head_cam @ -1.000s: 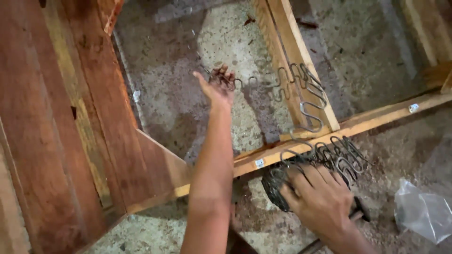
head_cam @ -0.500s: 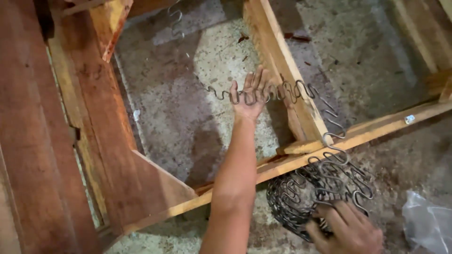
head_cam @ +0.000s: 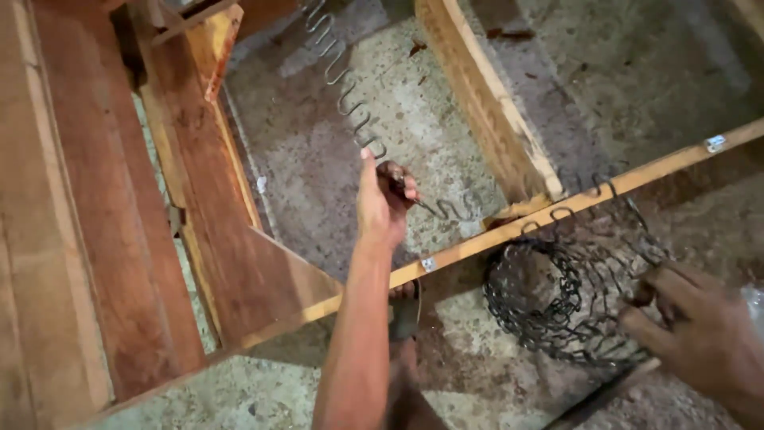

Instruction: The person attaches zigzag metal springs to a wooden sofa frame on the workshop floor. They hold each serpentine spring against the wooden rail, hammer staples or clips to fix the spring ends, and link the springs together with wire hooks, working along the frame section by section.

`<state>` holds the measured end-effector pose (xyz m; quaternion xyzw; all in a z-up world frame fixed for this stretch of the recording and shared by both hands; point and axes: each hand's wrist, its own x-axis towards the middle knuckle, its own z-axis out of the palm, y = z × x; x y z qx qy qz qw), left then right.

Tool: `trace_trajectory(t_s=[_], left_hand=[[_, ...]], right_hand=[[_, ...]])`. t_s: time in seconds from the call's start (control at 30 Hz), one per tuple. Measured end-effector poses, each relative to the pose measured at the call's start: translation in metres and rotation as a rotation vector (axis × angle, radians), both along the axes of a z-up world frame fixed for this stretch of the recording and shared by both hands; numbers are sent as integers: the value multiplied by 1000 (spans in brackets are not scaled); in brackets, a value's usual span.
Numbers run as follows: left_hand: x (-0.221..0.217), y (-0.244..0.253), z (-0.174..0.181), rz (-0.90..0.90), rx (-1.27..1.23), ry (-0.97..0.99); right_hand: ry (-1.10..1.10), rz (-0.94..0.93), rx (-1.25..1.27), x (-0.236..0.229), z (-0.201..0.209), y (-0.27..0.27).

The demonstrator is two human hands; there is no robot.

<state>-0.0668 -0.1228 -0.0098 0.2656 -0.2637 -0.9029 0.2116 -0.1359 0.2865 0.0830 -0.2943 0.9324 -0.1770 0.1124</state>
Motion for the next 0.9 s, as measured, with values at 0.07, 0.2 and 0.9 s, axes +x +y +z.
trace_trajectory(t_s=[0.07, 0.2, 0.9], left_hand=[[15, 9, 4, -12, -54, 12], [29, 18, 19, 27, -62, -41], [21, 34, 29, -29, -172, -387]], right_hand=[[-107, -107, 113, -6, -7, 17], [-295, -199, 136, -7, -77, 118], [-1100, -455, -86, -102, -285, 45]])
